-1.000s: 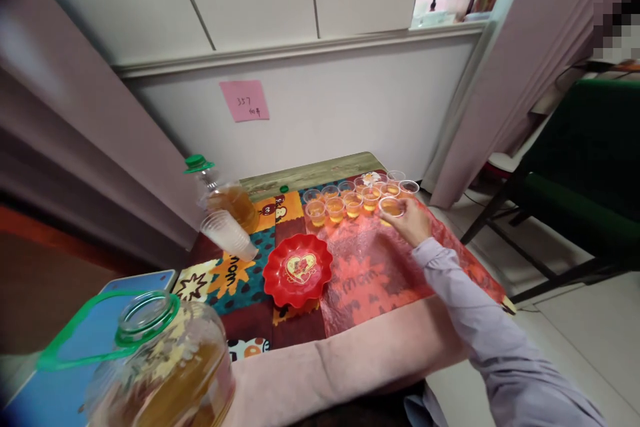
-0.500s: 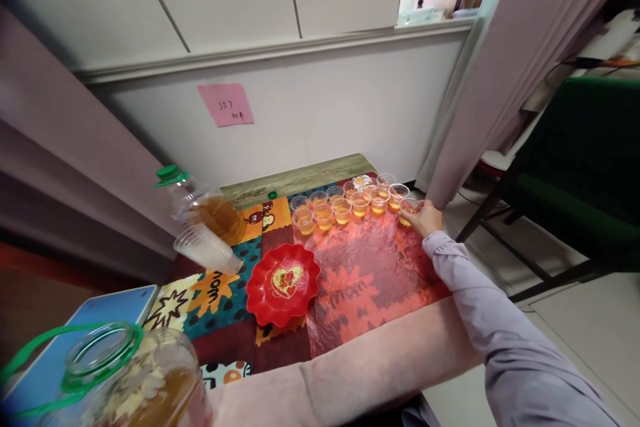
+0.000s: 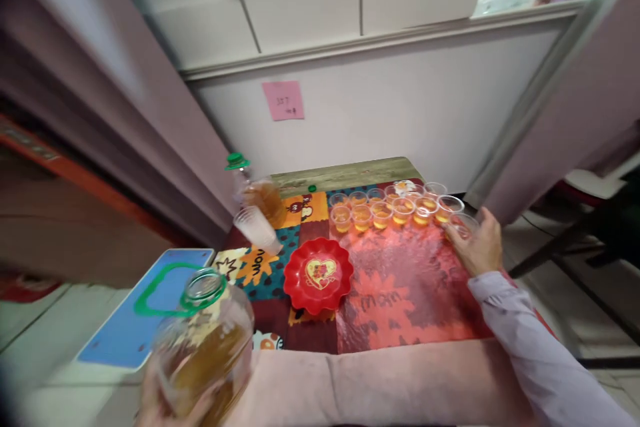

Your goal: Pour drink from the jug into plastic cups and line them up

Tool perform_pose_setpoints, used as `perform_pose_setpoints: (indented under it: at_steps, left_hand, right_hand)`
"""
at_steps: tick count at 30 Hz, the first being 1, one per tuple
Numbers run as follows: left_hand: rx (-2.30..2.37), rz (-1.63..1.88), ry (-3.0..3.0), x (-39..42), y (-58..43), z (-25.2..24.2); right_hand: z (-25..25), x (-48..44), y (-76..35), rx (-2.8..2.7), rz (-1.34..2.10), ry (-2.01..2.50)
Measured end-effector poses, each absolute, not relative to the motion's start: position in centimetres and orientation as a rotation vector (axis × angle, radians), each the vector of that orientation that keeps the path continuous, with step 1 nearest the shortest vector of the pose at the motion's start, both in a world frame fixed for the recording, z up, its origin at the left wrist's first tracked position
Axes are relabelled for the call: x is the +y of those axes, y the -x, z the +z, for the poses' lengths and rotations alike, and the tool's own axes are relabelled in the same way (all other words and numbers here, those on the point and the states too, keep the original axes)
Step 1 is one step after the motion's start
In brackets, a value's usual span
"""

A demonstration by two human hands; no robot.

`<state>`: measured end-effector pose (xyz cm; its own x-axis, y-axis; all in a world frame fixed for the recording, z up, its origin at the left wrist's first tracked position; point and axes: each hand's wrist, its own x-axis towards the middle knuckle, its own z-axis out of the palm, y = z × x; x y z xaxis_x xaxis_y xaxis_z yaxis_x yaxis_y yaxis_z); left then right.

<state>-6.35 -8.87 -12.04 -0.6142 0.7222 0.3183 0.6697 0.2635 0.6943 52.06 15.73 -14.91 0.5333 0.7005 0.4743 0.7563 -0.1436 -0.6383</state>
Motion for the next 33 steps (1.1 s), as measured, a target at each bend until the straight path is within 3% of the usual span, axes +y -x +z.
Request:
perform_pose_setpoints:
  at_steps: [4, 11, 15, 23, 33]
  left_hand:
    - [2.383, 1.344, -1.387, -9.5, 6.2, -13.1]
    - [2.286, 1.432, -1.398, -10.4, 6.1, -13.8]
    - [2.242, 1.488, -1.473, -10.3, 6.0, -13.9]
    - [2.188, 1.508, -1.529, -10.6, 5.8, -14.1]
    - [2.162, 1.506, -1.597, -10.5, 5.8, -13.9]
  right_hand:
    - [-12.7, 15.1, -46.1, -1.418, -0.076, 1.574]
    - [-7.4, 15.0, -30.2, -1.804, 0.414, 1.030]
    - [-3.8, 16.9, -21.6, -2.037, 0.411, 0.848]
    - [0.4, 20.5, -10.4, -2.740, 0.093, 1.066]
    - [0.0, 21.7, -8.4, -2.841, 0.060, 1.165]
